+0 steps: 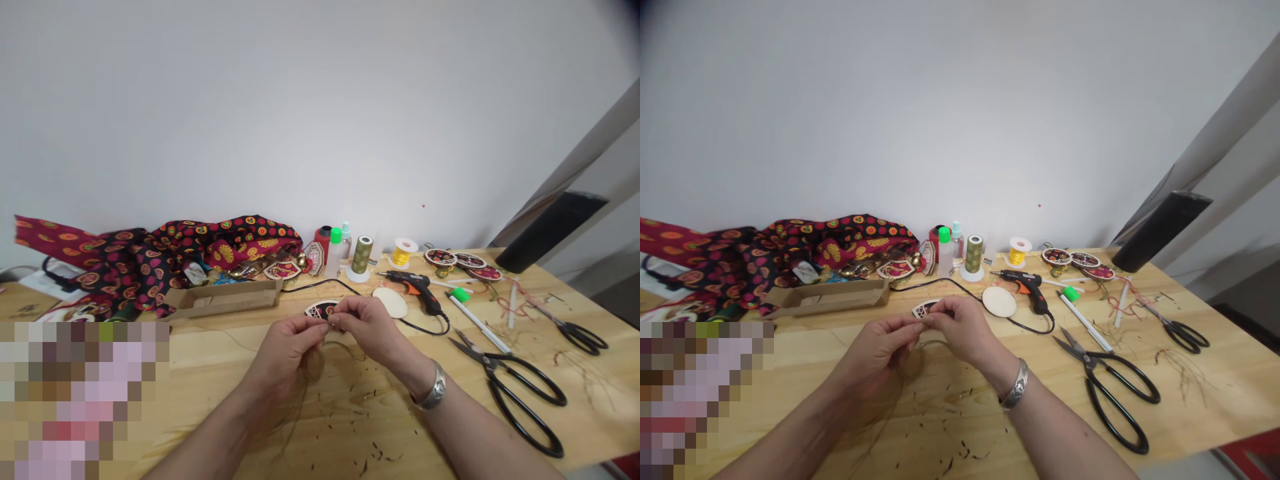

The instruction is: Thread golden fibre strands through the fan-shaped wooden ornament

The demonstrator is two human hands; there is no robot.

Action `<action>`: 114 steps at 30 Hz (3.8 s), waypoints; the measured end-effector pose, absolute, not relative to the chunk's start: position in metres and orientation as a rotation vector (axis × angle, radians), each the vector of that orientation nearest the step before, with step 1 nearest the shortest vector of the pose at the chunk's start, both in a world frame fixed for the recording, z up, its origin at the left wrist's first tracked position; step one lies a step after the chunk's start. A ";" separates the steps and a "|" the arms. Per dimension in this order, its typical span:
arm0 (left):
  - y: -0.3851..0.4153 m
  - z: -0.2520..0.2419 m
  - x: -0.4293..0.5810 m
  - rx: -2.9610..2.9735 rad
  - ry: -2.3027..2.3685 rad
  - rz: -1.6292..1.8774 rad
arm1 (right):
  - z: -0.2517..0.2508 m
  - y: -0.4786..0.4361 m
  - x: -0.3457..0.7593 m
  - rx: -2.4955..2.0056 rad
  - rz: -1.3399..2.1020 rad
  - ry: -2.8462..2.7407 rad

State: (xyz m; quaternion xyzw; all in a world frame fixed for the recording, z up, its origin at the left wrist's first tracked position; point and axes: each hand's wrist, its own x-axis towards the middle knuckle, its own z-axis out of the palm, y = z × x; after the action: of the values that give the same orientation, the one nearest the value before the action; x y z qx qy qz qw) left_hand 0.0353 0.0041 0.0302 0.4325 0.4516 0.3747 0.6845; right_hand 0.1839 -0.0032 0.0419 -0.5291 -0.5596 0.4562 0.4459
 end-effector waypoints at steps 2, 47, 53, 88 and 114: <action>0.005 0.028 0.035 0.966 1.010 0.823 | 0.043 -0.002 0.185 -1.327 1.114 -1.405; -0.004 0.017 0.037 2.141 0.986 1.111 | 0.042 0.000 0.186 -1.317 1.110 -1.297; -0.004 0.009 0.035 2.492 0.931 1.180 | 0.042 0.000 0.185 -1.306 1.116 -1.287; -0.013 0.026 0.033 2.506 0.912 0.550 | 0.052 0.012 0.221 -1.140 1.080 -0.929; -0.009 0.034 0.039 1.253 0.932 0.923 | 0.042 -0.010 0.179 -1.307 1.058 -1.423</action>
State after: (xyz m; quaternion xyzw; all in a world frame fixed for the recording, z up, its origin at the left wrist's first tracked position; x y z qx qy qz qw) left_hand 0.0386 -0.0089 0.0344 0.5439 0.4047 0.4008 0.6162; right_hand 0.1788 -0.0096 0.0424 -0.5291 -0.5761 0.4283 0.4525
